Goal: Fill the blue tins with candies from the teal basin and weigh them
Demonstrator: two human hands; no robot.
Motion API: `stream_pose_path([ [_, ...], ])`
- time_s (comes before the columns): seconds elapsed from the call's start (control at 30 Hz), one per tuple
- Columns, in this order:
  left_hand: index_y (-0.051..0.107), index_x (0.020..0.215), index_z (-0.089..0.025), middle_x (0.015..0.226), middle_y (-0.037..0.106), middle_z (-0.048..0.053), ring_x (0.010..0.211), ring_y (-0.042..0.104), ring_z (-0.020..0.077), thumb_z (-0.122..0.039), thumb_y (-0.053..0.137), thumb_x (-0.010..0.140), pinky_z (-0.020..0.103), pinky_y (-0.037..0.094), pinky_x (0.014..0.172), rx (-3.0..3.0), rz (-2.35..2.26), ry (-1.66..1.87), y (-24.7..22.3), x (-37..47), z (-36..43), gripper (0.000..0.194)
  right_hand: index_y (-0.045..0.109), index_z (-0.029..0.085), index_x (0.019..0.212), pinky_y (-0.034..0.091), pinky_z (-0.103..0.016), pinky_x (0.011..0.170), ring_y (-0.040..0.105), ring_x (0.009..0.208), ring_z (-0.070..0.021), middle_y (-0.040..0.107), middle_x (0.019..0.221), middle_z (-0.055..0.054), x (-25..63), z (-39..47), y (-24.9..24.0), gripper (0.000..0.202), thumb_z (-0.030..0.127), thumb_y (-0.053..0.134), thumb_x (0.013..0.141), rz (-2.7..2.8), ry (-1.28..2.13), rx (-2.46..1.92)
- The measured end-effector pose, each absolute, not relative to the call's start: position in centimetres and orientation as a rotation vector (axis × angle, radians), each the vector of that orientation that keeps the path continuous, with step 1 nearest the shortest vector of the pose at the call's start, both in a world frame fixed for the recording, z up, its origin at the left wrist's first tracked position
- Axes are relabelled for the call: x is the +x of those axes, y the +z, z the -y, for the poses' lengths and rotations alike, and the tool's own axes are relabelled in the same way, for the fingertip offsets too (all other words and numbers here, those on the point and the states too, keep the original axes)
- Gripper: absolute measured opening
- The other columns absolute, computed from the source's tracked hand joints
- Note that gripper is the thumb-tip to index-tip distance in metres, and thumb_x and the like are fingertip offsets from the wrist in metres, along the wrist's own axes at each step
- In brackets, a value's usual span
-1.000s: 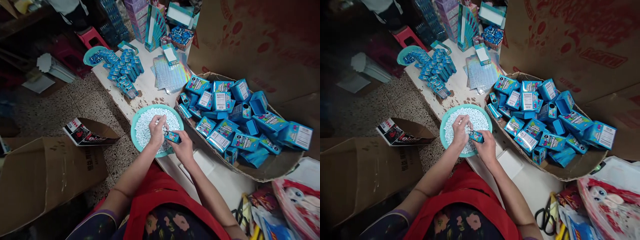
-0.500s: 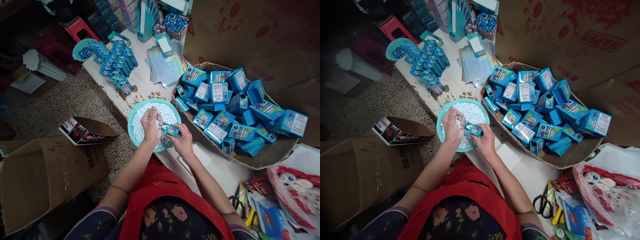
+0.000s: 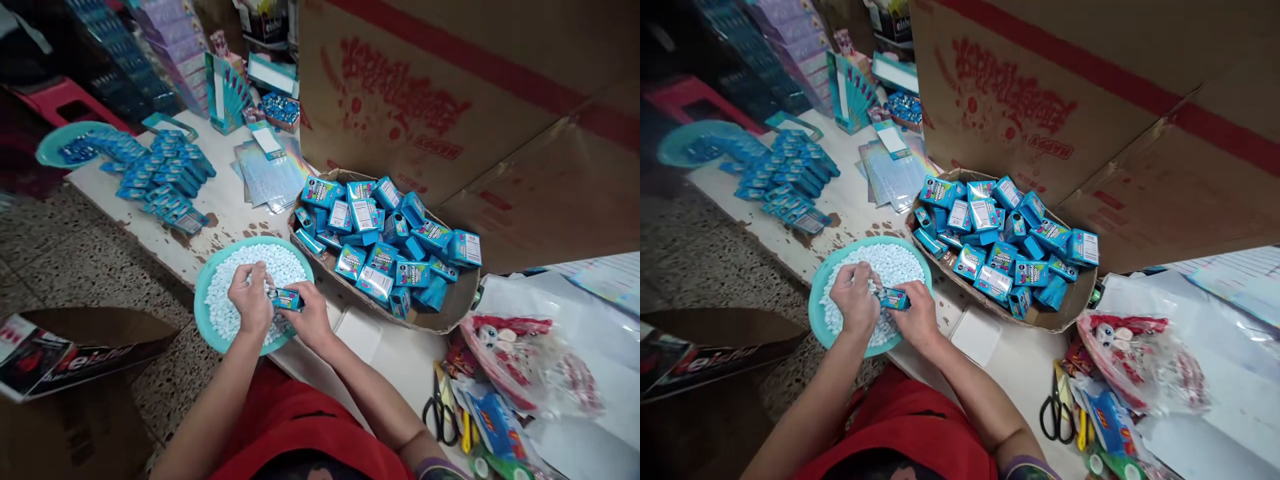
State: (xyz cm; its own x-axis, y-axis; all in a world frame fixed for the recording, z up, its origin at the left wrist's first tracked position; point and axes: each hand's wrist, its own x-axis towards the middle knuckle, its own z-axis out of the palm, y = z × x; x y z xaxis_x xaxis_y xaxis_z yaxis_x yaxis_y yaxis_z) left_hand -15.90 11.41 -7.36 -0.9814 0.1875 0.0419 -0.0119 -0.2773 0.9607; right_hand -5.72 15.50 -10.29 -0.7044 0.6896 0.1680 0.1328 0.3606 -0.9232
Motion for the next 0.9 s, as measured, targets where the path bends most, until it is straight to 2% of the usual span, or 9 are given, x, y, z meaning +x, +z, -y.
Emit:
stream_pose_path([
  [0.17,0.047,0.065,-0.018,0.053,0.045,-0.006,0.043,0.04,0.0061,-0.046,0.073,0.076,0.017,0.03,0.039,0.181,-1.655,2.426,-5.7,-15.8,-11.1,0.04,0.068,0.025,0.101,0.05,-0.035,0.086,0.063,0.097,-0.0216,0.067,0.1,-0.005,-5.6,-15.5,-9.7,0.032,0.017,0.073,0.071,2.027,1.343,-0.661],
  [0.3,0.047,0.062,-0.018,0.052,0.045,-0.005,0.04,0.038,0.0049,-0.052,0.074,0.073,0.016,0.026,0.035,0.129,-1.664,2.268,-5.6,-15.7,-11.2,0.045,0.068,0.024,0.098,0.051,-0.034,0.084,0.064,0.092,-0.0208,0.067,0.096,-0.004,-5.5,-15.9,-9.9,0.03,0.018,0.073,0.069,1.99,1.389,-0.631],
  [0.53,0.05,0.062,-0.017,0.052,0.045,-0.004,0.04,0.039,0.0046,-0.051,0.073,0.074,0.016,0.027,0.035,0.138,-1.493,2.148,-5.3,-14.8,-10.9,0.043,0.068,0.023,0.096,0.051,-0.033,0.082,0.063,0.091,-0.0199,0.066,0.096,-0.003,-5.3,-16.1,-9.9,0.028,0.019,0.074,0.07,1.973,1.509,-0.645],
  [0.7,0.048,0.065,-0.017,0.055,0.043,-0.005,0.04,0.038,0.0037,-0.05,0.069,0.079,0.016,0.026,0.035,0.096,-1.291,2.286,-3.7,-16.5,-9.5,0.042,0.071,0.025,0.097,0.049,-0.039,0.091,0.062,0.1,-0.0227,0.066,0.102,-0.005,-4.1,-16.6,-9.7,0.032,0.029,0.081,0.066,1.883,1.468,-0.723],
  [0.9,0.045,0.069,-0.018,0.056,0.04,-0.006,0.042,0.04,0.0041,-0.053,0.073,0.074,0.015,0.027,0.036,-0.211,-1.273,2.26,-7.3,-19.5,-9.1,0.045,0.071,0.025,0.097,0.051,-0.039,0.087,0.063,0.094,-0.0219,0.065,0.098,-0.004,-2.9,-17.6,-10.3,0.036,0.036,0.082,0.064,1.809,1.49,-0.802],
])
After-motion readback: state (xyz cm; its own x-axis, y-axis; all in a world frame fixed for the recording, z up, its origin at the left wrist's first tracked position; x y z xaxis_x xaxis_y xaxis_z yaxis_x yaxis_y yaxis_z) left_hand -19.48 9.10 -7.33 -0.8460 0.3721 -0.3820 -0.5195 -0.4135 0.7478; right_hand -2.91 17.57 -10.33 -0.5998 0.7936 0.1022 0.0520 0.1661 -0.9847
